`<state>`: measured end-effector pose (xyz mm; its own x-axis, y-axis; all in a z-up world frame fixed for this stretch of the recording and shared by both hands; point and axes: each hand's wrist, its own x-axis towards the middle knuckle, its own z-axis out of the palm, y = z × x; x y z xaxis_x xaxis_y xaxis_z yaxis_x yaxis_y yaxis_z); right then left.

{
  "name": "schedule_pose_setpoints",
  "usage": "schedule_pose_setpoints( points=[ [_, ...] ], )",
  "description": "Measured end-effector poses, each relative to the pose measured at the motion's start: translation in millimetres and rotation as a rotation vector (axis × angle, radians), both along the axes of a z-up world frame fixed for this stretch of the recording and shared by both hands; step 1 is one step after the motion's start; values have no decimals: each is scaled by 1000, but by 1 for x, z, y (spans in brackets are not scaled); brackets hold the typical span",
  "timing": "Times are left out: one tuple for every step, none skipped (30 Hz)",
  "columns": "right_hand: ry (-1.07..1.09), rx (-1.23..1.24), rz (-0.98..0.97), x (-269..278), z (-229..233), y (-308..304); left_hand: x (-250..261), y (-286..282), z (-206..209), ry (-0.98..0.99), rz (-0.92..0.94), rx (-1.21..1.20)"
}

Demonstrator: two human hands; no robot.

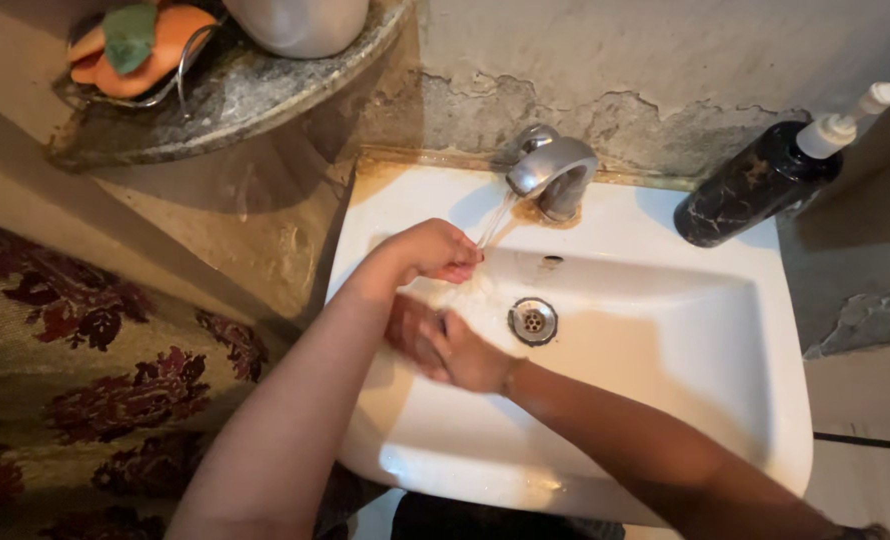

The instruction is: The person cleans a bathroom sink and faucet using a brush and a liquid soap bottle, then opens a container to scoop out a white powder.

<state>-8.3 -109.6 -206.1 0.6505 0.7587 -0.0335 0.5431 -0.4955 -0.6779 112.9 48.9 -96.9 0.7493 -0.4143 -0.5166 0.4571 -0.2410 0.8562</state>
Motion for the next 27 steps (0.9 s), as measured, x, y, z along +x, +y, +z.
schedule_pose_setpoints(
  points=[
    [-79,23,153,-7,6,-11,-2,4,9,6,-2,-4],
    [-157,42,308,-20,15,-30,-4,5,18,11,-5,-9],
    [-233,57,464,-28,26,-49,-5,4,26,17,5,-10],
    [-153,63,507,-26,37,-64,-6,2,31,23,16,-10],
    [-72,69,550,-19,47,-81,-7,1,35,30,27,-11],
    [10,75,589,-12,55,-99,-8,1,36,29,23,-5],
    [-3,40,625,-4,60,-118,-9,0,37,27,18,2],
    [-19,2,660,3,65,-140,-7,0,37,22,12,7],
    [59,-110,617,6,68,-162,-4,-1,37,24,23,-5],
    [140,-220,573,7,70,-185,-3,-1,35,28,36,-20],
    [147,-258,572,7,75,-210,-1,-1,33,33,50,-34],
    [151,-296,565,8,82,-231,2,-4,33,-116,91,15],
    [188,-429,494,4,91,-252,3,-9,34,-264,133,62],
    [224,-557,416,-2,101,-272,5,-14,38,-413,173,110],
    [185,-552,390,-5,105,-279,10,-17,49,-543,241,24],
    [149,-547,361,-13,110,-284,16,-18,65,-669,305,-67],
    [112,-542,332,-18,114,-287,17,-23,84,-794,367,-162],
    [143,-568,304,-23,117,-285,13,-30,103,-764,273,59],
    [174,-593,275,-27,116,-278,10,-35,126,-730,175,278],
    [201,-617,248,-28,115,-271,5,-43,148,-694,75,498],
    [166,-608,241,-28,116,-266,-3,-52,165,-743,77,573],
    [134,-600,237,-29,115,-262,-13,-60,178,-787,79,649],
    [102,-591,233,-30,115,-260,-20,-67,189,-833,81,725],
    [68,-601,227,-30,115,-260,-24,-73,197,-827,79,797],
    [34,-611,220,-30,115,-260,-28,-78,203,-821,78,868],
    [1,-621,217,-31,115,-260,-32,-82,205,-812,77,941],
    [-26,-611,207,-35,117,-261,-36,-85,206,-804,93,931]
  ],
)
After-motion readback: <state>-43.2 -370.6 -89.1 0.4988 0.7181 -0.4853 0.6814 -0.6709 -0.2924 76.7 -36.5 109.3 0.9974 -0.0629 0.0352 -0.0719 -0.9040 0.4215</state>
